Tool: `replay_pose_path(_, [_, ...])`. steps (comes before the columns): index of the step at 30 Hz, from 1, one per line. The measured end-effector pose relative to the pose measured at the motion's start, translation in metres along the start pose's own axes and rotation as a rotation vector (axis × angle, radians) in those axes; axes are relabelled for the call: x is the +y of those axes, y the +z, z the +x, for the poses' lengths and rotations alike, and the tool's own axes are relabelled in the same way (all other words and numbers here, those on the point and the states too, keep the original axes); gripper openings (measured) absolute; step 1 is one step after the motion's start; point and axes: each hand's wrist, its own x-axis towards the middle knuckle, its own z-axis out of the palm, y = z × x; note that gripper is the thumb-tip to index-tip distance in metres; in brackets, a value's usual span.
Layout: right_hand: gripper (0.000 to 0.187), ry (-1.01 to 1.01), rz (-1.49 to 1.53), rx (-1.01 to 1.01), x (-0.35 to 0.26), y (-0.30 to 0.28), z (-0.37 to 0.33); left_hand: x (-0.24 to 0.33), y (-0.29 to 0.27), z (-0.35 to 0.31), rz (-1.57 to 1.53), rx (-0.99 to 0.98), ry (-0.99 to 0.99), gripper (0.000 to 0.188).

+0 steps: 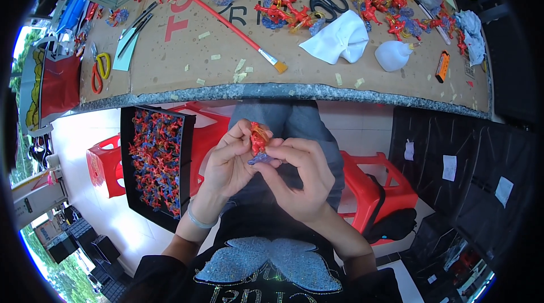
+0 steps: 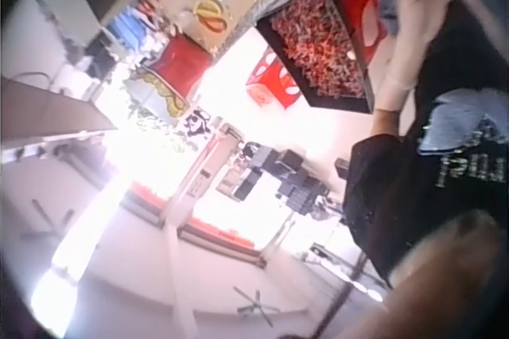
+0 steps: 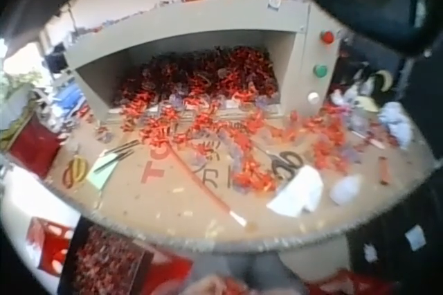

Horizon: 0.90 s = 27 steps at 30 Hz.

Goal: The person assembles toy figurines by attaching components together by hand, applying adhesive using a squeeze bottle and a brush, and trimming pieces with a hand tool.

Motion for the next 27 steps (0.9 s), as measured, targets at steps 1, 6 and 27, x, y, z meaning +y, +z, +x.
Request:
replay_pose_path(1, [0.035,-0.009,-0.02,-0.008,-0.001,0.0,0.003,0.0,0.0,0.0,0.061,-0.003,0.01,0.018])
replay_pose_path(6, [0.032,0.071,0.014,-0.073,0.01,-0.005,-0.004,0.005,0.014,-0.004,0.377,0.101,0.01,0.033])
replay_pose_path(27, [0.02,1.244,1.415,-0.142,0.026,-0.015,-0.007,0.011,0.013,-0.008,1.038,0.17,0.25,0.018])
